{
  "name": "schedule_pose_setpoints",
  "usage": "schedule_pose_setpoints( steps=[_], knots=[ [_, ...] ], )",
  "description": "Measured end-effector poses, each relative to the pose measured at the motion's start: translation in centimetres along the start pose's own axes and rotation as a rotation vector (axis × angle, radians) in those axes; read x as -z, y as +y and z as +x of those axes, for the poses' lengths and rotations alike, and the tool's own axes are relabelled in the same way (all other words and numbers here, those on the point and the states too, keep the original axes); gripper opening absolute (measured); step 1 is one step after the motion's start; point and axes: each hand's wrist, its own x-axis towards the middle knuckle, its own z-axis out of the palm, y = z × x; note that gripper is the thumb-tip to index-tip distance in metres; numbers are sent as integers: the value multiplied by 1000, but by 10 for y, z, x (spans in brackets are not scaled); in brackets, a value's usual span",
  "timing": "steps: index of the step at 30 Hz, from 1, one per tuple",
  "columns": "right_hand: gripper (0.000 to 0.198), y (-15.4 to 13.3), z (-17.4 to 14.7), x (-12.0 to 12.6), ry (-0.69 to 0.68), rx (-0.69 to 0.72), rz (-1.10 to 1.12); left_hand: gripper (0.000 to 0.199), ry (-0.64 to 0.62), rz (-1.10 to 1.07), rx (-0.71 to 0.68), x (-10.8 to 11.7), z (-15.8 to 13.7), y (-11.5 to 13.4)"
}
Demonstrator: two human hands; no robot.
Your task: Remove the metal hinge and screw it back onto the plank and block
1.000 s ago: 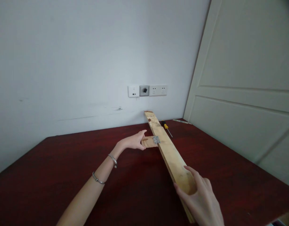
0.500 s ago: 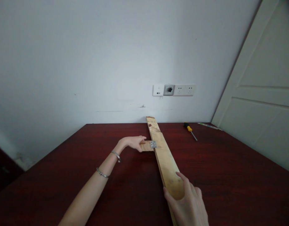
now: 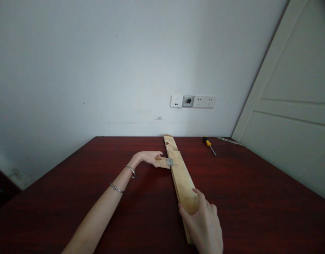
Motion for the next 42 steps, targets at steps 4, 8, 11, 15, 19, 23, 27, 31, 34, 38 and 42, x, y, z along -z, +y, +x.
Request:
schedule_pose_setpoints(
  steps=[4,8,11,15,19,23,27,31,34,38,42],
  knots=[
    [55,-1,-1,0,3,29,-3,71,10,46,2,2,0,0],
    [53,0,-2,-4,28,72,-11,68,3,120,36,2,-2,2],
    [53,1,-1,-7,45,84,-19,65,-7,148,52,2,-2,3],
    [53,3,1,-11,58,112,-35,67,-20,162,66,1,0,0],
    [50,4,1,-20,124,137,-70,67,-31,163,69,0,3,-5],
    [46,3,2,-27,194,136,-107,71,-32,157,64,-2,5,-9],
    [47,2,2,-27,199,127,-98,77,-37,147,74,-4,7,-11],
    [47,2,3,-27,188,115,-89,81,-43,140,79,-4,7,-12],
    [46,5,4,-27,197,127,-96,85,-47,159,100,-5,8,-13],
    [53,8,6,-25,118,151,-106,84,-29,205,116,-8,9,-17],
    [58,10,6,-24,82,163,-134,85,-28,209,119,-9,8,-15]
  ],
)
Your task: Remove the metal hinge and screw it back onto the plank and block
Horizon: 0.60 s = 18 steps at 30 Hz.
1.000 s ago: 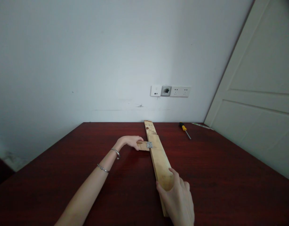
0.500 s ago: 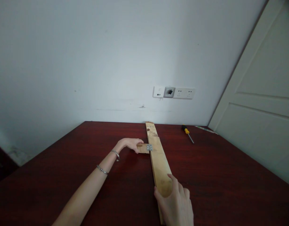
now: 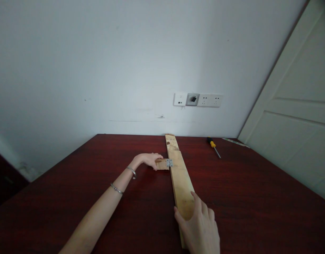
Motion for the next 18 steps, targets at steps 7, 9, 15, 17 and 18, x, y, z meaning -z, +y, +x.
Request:
schedule_pose_setpoints(
  steps=[7,9,15,17,18],
  knots=[
    [64,5,4,2,-23,140,-71,82,3,50,31,1,-3,11],
    [64,4,8,8,-65,173,-96,84,1,72,38,2,-4,14],
    [66,0,26,36,-234,286,-230,91,-24,82,56,5,-8,23],
    [64,1,39,42,-278,321,-283,93,-26,77,59,6,-9,25],
    [63,2,48,45,-289,330,-302,93,-19,74,56,6,-9,26]
  ],
)
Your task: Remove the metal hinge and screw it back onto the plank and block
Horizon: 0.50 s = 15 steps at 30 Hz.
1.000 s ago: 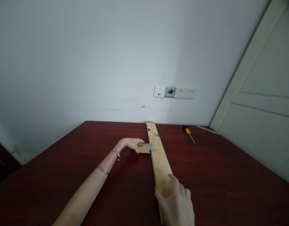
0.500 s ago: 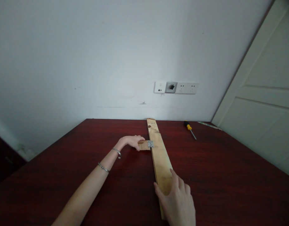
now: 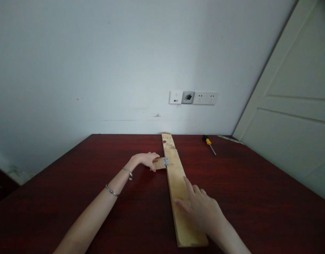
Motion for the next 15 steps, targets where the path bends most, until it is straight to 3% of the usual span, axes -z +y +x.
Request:
schedule_pose_setpoints(
  steps=[2,4,10,15],
  knots=[
    [62,13,20,8,10,23,-38,92,21,-4,-11,0,1,1],
    [60,32,48,15,107,10,-81,92,27,-6,-20,-1,2,1],
    [41,110,144,32,339,-164,-97,90,6,-33,-33,0,4,-1],
    [40,161,202,24,347,-278,-110,93,-10,-28,-27,-2,4,-2]
  ],
)
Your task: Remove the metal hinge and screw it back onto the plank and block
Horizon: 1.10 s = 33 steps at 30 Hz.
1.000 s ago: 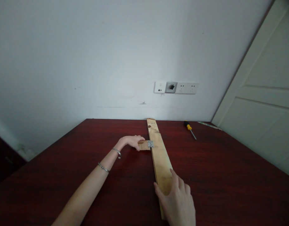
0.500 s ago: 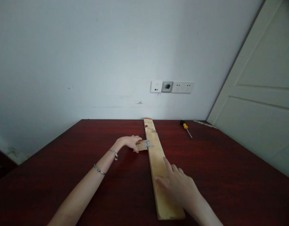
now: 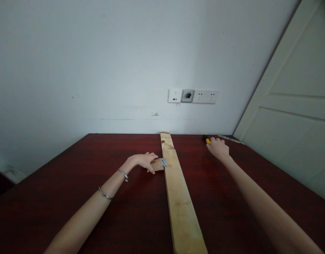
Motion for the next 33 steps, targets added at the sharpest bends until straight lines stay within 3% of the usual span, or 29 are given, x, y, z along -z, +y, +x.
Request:
schedule_pose_setpoints(
  steps=[8,18,27,33],
  knots=[
    [47,5,43,-43,-54,-96,4,86,7,-35,-19,-3,-4,-1],
    [55,13,88,-72,-127,-290,50,105,-20,-72,7,-3,-10,3],
    [42,17,96,-78,-197,-285,122,96,2,-35,-33,-4,-7,0],
    [36,15,95,-66,-102,-274,256,102,7,-35,-19,-7,-7,0]
  ],
)
